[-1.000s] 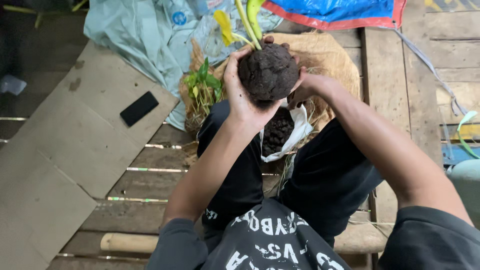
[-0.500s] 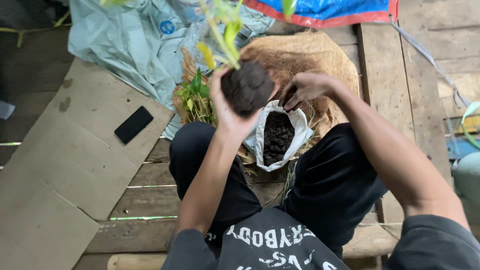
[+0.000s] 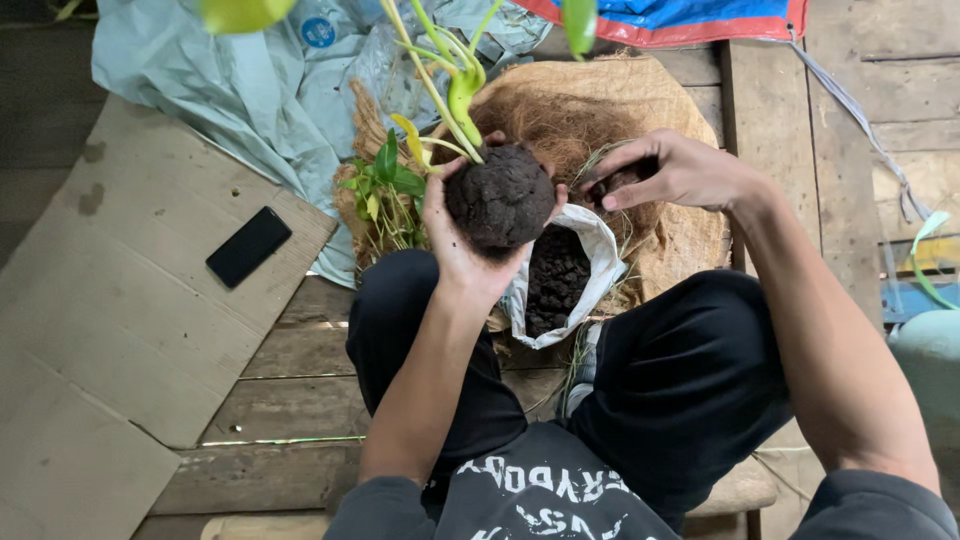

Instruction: The person sits cross-legged on a wooden floor and packs soil around the root ball of a small plant. They then wrap the root ball with coconut coir, pressing it firmly around the base of the plant.

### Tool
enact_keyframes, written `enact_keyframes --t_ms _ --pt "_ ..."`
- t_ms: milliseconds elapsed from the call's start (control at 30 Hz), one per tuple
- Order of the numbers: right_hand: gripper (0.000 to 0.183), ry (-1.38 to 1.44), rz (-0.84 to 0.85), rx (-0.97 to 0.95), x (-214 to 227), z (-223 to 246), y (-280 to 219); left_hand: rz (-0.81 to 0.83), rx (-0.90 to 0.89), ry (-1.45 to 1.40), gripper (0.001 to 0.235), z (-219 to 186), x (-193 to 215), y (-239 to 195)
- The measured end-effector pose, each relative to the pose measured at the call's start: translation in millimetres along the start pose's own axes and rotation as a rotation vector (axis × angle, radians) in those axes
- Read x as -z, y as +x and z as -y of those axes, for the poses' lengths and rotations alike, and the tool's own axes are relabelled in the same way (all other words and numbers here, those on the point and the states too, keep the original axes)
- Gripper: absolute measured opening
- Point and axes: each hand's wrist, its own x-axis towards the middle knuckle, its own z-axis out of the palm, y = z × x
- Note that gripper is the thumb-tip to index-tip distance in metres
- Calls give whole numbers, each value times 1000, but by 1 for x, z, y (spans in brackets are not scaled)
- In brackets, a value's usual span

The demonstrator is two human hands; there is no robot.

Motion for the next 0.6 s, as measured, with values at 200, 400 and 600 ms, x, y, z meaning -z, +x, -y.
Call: enact_keyframes --t_ms 200,400,600 --pt "46 89 -37 -213 -1 10 -8 3 3 -24 40 -2 -4 -3" --pt "37 -93 -4 -278 -1 3 -11 -40 13 -31 41 4 -3 -1" --pt "42 -82 53 -332 -7 -21 3 -39 42 -32 42 10 -2 1"
